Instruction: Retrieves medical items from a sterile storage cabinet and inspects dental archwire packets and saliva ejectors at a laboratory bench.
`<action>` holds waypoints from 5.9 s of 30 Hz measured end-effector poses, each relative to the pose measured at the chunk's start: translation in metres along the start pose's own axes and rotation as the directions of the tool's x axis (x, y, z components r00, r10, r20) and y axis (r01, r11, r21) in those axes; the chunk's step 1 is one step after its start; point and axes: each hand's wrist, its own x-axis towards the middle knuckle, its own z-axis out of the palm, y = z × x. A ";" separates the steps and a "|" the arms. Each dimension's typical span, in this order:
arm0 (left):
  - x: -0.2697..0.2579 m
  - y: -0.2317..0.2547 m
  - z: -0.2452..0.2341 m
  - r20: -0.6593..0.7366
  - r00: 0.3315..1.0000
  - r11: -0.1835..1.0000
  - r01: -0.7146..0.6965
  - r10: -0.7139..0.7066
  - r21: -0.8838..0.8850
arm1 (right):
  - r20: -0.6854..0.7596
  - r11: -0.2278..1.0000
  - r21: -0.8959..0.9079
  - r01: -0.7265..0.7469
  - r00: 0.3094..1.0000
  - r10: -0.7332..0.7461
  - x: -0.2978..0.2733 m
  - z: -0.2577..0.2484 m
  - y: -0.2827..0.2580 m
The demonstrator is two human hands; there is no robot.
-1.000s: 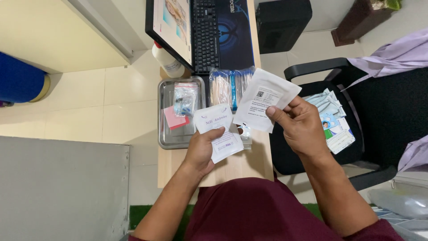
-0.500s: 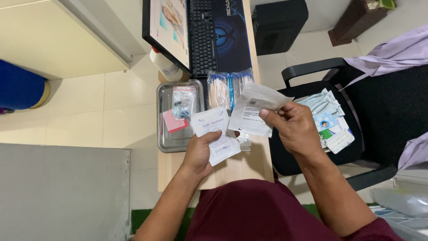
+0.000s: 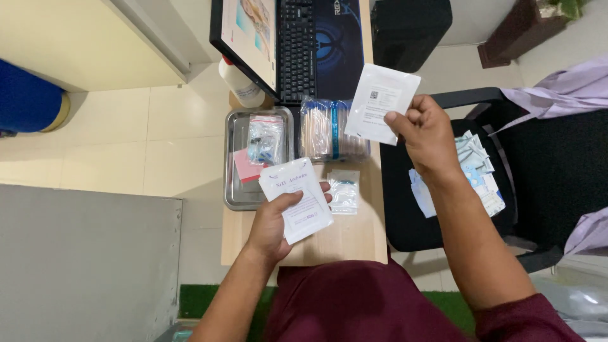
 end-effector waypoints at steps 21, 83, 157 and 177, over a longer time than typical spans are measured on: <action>-0.035 0.003 -0.006 0.028 0.997 0.971 -0.064 0.072 -0.229 | -0.259 0.727 -0.668 -0.162 0.966 -0.023 0.281 -0.005 0.297; 0.028 0.003 -0.008 0.273 0.960 0.964 0.129 -0.063 -0.232 | -0.032 0.967 0.243 0.077 0.997 -0.072 -0.075 0.006 -0.016; 0.035 0.007 0.013 0.131 0.990 0.992 0.071 -0.057 -0.104 | 0.104 0.921 0.280 -0.271 0.962 0.251 -0.091 0.016 -0.041; 0.035 0.007 0.010 0.089 0.995 0.992 0.051 -0.041 -0.113 | 0.103 0.908 0.309 -0.283 0.959 0.264 -0.089 0.014 -0.034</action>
